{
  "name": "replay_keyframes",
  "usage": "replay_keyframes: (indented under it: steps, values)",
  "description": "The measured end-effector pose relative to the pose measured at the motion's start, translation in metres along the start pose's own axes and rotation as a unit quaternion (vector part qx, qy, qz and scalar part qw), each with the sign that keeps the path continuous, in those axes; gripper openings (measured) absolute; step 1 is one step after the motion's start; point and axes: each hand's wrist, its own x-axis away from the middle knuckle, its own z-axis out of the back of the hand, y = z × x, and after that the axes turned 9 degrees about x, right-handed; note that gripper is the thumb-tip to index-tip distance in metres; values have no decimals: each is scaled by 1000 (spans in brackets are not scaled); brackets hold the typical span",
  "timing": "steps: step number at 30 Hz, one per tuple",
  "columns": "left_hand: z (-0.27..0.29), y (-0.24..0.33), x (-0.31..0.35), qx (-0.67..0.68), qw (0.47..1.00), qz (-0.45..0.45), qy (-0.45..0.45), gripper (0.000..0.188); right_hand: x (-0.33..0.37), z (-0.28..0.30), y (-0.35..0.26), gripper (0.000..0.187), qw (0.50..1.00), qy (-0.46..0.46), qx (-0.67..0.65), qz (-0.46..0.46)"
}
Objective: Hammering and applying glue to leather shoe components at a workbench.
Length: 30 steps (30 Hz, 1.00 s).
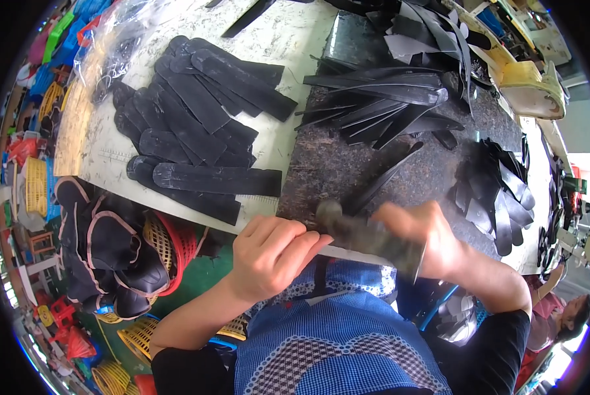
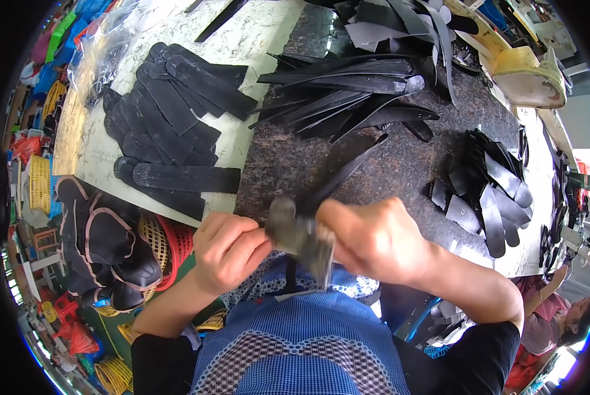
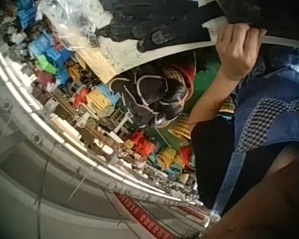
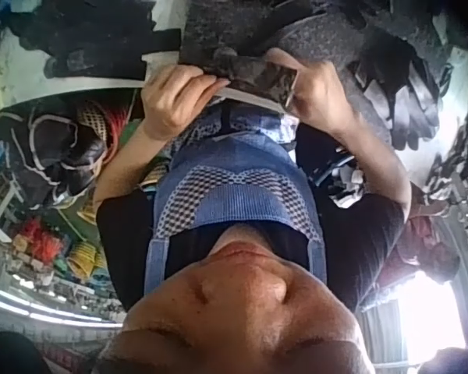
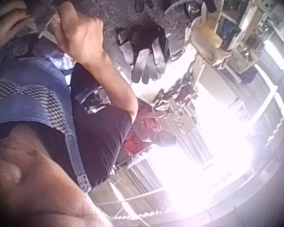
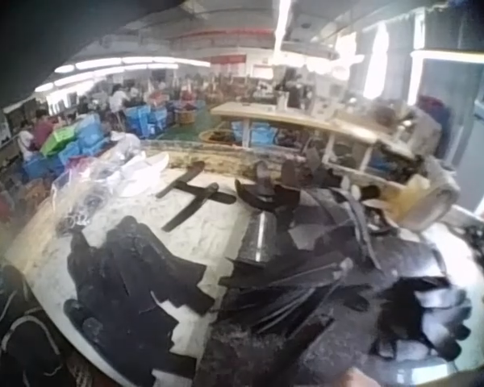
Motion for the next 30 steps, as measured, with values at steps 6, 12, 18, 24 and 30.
replay_keyframes:
  steps: [6,12,18,24,30]
  values:
    - [0,-1,6,-23,1000,-17,-8,19,-10,-1,-9,22,997,-27,37,61]
    - [2,-1,-2,-3,999,-37,-15,16,2,-3,-11,22,999,-16,32,32]
    - [-5,11,-45,35,998,0,-49,27,41,-9,4,18,844,264,-360,-299]
    - [-19,2,-77,-28,983,-43,-178,21,82,-11,18,31,741,407,-408,-344]
    - [-1,-2,-151,-70,986,-151,14,22,87,-19,23,28,733,440,-397,-333]
